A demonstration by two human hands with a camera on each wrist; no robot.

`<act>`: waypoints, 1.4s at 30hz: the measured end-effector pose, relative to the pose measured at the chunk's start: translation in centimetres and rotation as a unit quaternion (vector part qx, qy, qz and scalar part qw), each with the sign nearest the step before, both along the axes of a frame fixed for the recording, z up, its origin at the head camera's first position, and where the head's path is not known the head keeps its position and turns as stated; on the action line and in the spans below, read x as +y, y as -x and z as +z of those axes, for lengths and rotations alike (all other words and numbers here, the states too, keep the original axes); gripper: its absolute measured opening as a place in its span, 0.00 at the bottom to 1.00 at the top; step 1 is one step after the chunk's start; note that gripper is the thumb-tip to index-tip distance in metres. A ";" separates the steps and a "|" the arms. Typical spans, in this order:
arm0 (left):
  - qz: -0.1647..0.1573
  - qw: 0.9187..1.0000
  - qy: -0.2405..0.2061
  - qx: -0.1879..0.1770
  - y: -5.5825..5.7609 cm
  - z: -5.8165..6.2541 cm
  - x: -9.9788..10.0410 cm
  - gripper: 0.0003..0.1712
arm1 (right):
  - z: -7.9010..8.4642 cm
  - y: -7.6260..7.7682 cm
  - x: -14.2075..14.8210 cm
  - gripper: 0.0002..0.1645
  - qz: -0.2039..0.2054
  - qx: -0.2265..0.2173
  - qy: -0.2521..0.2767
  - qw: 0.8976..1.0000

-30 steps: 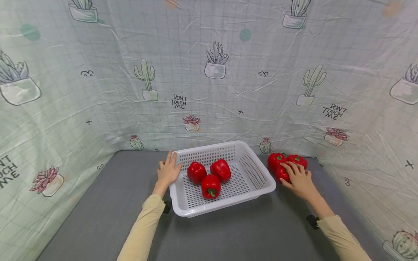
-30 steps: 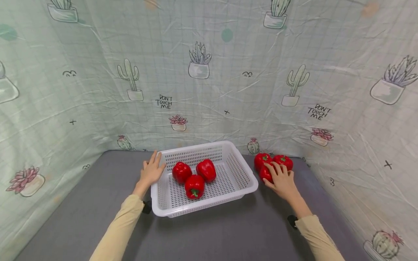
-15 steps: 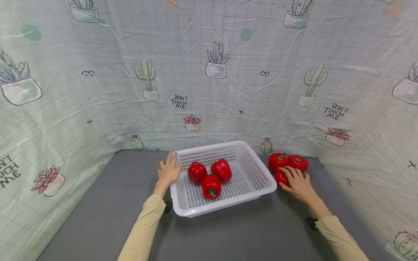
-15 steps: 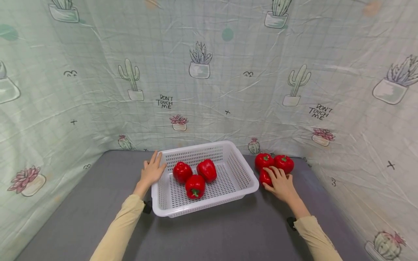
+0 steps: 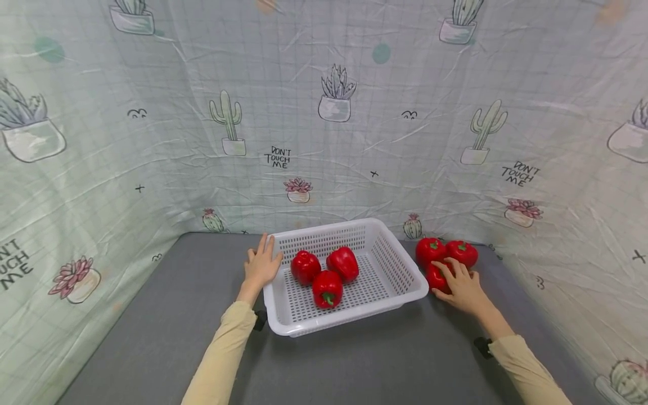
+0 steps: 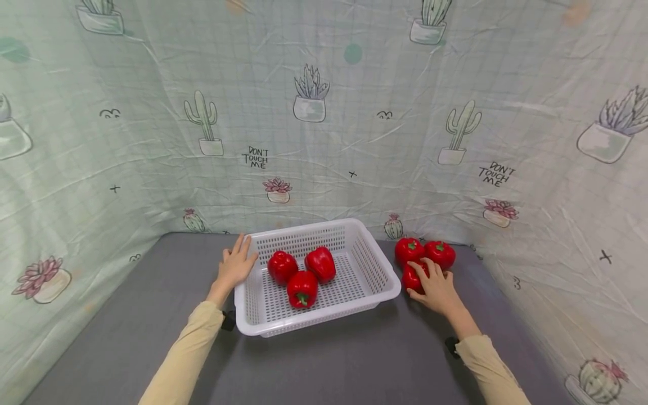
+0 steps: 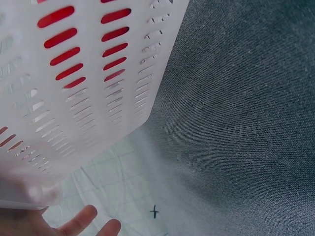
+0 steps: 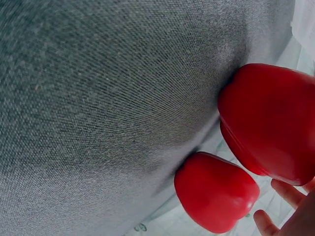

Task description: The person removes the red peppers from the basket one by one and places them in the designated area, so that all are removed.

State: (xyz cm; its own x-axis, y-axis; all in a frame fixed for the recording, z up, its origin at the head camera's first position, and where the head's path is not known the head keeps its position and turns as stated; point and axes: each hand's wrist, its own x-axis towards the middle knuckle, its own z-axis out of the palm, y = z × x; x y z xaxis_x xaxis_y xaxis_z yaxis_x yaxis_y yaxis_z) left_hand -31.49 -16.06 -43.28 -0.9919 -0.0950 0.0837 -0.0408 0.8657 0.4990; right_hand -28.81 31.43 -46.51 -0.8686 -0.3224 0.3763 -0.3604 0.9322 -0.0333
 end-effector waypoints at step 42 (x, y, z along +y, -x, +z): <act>-0.007 1.000 -0.008 0.012 -0.2 -0.2 -0.1 0.34 | 1.0 -0.6 0.3 0.53 0.001 -0.022 0.001 1.000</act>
State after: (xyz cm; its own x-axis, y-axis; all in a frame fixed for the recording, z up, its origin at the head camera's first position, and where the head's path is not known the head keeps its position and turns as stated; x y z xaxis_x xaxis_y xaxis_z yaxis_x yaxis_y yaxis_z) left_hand -31.31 -16.14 -43.51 -0.9909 -0.0821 0.1064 -0.0159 0.8577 0.5140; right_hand -28.22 31.70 -45.51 -0.8838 -0.3229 0.3386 -0.3599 0.9316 -0.0510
